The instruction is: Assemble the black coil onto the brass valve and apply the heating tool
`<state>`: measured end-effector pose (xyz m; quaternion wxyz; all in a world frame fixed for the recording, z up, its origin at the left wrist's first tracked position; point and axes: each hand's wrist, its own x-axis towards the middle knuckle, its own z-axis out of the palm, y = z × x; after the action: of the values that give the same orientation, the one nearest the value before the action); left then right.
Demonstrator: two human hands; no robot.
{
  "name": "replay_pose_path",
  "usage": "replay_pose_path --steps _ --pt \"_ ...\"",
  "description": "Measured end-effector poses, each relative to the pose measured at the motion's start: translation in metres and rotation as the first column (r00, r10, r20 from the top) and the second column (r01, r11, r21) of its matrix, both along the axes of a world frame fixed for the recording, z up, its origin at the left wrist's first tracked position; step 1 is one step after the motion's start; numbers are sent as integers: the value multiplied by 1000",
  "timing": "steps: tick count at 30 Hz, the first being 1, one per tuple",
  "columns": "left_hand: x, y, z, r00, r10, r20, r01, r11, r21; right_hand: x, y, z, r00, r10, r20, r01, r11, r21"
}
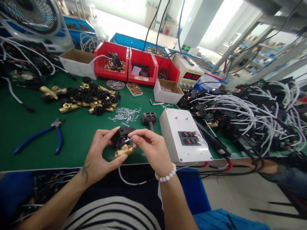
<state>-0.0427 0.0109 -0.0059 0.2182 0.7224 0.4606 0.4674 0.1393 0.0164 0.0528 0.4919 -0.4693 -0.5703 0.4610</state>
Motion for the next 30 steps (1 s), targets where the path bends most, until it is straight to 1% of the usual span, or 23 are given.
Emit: replay_pose_path --steps 3,6,9,12,17,22,24,28,30 --pt "0 0 0 1000 -16 -2 16 1000 10 0 0 1 999 11 48 -11 1000 -12" --pt "-1 0 0 1000 -26 1 26 999 30 -3 0 3 995 -16 102 13 1000 24" --pt "0 1 -2 1000 -31 4 31 999 16 -6 0 7 957 -37 287 -8 988 155" --pt "0 1 -3 999 -39 13 38 999 16 -10 1 10 898 -75 434 -61 955 290" --pt "0 1 -2 999 -45 12 45 998 32 -14 3 9 844 -111 524 -118 915 385" --pt "-1 1 -1 998 -55 9 55 998 27 -15 2 7 803 -159 574 -169 864 475" --pt "-1 2 -1 998 -58 6 57 998 24 -15 1 8 792 -163 588 -175 863 475" --pt "-2 2 -1 998 -64 -2 64 998 29 -16 2 10 811 -69 581 -179 916 358" --pt "-3 2 -1 998 -66 -6 66 997 26 -18 2 7 825 -84 558 -149 921 359"
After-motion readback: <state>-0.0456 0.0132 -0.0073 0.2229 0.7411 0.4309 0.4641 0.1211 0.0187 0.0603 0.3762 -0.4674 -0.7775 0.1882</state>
